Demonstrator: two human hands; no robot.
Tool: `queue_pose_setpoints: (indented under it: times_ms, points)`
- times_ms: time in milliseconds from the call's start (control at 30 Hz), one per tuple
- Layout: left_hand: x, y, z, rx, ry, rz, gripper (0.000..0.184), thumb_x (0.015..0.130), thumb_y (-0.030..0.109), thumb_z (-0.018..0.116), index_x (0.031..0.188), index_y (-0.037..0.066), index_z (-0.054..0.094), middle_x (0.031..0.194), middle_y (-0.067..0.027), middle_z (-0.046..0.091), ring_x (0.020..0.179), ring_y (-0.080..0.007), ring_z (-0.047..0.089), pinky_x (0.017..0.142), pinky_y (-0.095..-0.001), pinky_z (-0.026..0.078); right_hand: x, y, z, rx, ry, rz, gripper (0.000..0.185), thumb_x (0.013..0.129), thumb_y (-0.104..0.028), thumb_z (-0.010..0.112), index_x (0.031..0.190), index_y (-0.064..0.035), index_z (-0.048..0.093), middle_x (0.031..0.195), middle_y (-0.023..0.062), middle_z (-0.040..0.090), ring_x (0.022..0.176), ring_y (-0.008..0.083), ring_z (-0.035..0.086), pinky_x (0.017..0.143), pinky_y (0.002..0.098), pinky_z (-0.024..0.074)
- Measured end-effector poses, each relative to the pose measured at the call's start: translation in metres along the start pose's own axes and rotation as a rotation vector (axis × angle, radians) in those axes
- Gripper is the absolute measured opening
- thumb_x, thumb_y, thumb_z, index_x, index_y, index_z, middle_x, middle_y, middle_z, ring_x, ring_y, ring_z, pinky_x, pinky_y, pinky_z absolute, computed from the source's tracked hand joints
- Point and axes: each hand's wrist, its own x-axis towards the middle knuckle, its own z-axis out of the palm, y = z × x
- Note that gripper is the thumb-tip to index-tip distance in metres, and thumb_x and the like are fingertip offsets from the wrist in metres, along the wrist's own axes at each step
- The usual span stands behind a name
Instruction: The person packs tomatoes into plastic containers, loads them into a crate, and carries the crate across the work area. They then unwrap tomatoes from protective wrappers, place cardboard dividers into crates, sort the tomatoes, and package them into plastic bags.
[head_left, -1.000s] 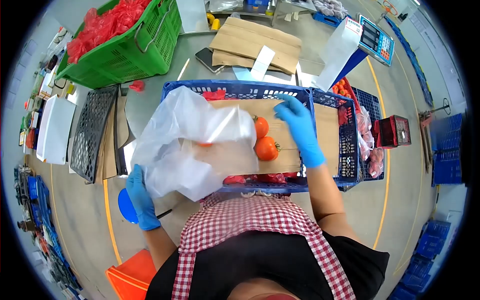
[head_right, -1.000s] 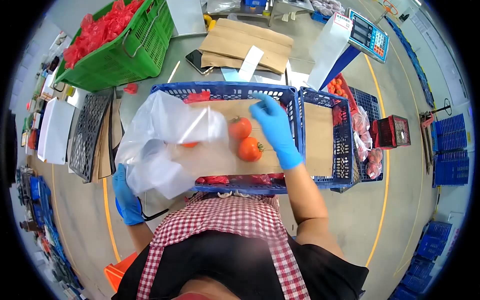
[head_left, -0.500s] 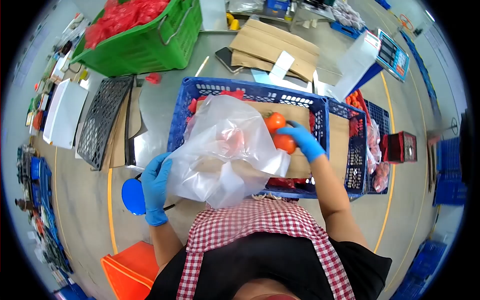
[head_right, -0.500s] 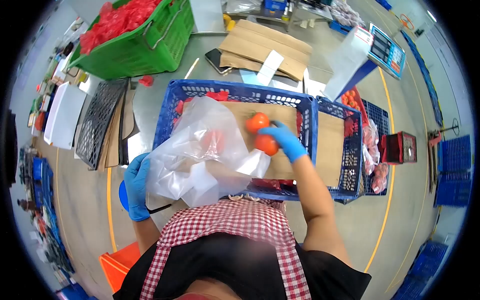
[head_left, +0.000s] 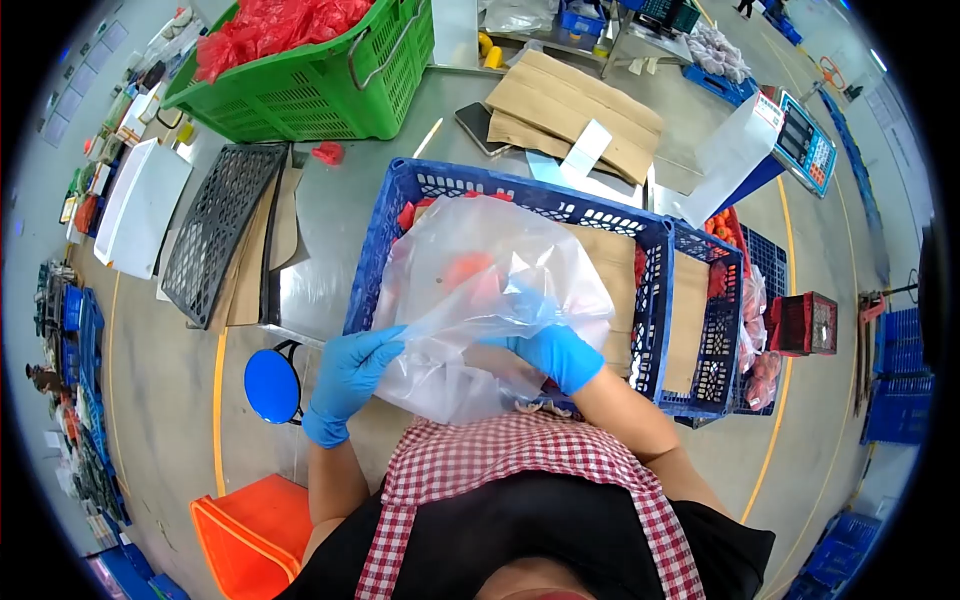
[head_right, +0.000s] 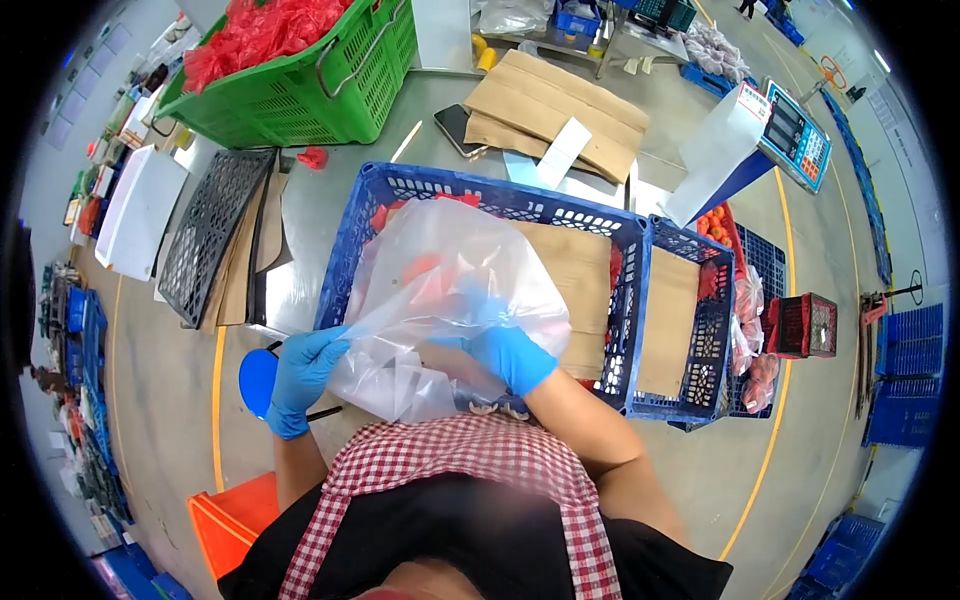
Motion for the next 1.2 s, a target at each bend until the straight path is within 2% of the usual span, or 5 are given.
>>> queue_pose_setpoints:
  times_ms: [133,467,600,933,1200]
  points:
    - [-0.005,-0.017,-0.004,-0.056,0.284,-0.11,0.023,0.087,0.014,0.058,0.104,-0.001,0.063,0.083,-0.0021,0.065,0.07,-0.0071,0.054,0.064,-0.0237,0.045,-0.041,-0.079,-0.001,-0.408,-0.451,0.362,0.029,0.086,-0.011,0.054,0.111,0.004,0.054,0.093,0.0142,0.064,0.087,0.0221,0.061,0.073,0.0312,0.0513]
    - [0.002,0.007,-0.009,0.287,0.661,0.111,0.036,0.078,0.01,0.064,0.113,0.001,0.057,0.107,-0.0108,0.058,0.099,-0.022,0.053,0.087,-0.0329,0.041,0.01,0.002,-0.132,-1.907,0.362,-0.016,0.047,0.073,-0.021,0.061,0.118,-0.0146,0.053,0.127,0.0174,0.044,0.113,0.0407,0.043,0.09,0.0536,0.0377]
    - [-0.014,0.046,-0.003,0.527,0.17,0.517,0.066,0.061,0.048,0.074,0.114,0.013,0.058,0.118,-0.0095,0.054,0.11,-0.0274,0.048,0.097,-0.0421,0.033,-0.014,0.016,-0.176,-1.624,0.361,-0.126,0.046,0.066,-0.021,0.07,0.108,-0.0064,0.058,0.104,0.0168,0.059,0.097,0.0348,0.055,0.079,0.0424,0.0472]
    - [-0.008,0.018,0.026,1.023,-0.289,0.377,0.037,0.069,0.009,0.056,0.104,0.021,0.063,0.092,0.0006,0.058,0.103,-0.0189,0.051,0.107,-0.054,0.015,-0.069,-0.085,-0.029,-0.024,-0.529,-0.086,0.068,0.049,-0.023,0.076,0.107,0.007,0.055,0.102,0.0215,0.059,0.094,0.0339,0.059,0.083,0.0439,0.0468]
    - [-0.031,0.047,-0.001,0.876,-0.088,0.529,0.028,0.063,0.01,0.063,0.089,0.02,0.067,0.097,0.0003,0.059,0.102,-0.02,0.052,0.101,-0.0438,0.029,0.033,-0.002,0.026,-0.204,0.019,0.163,0.045,0.083,-0.024,0.059,0.12,0.0011,0.05,0.113,0.0109,0.055,0.099,0.0223,0.056,0.084,0.0319,0.0466]
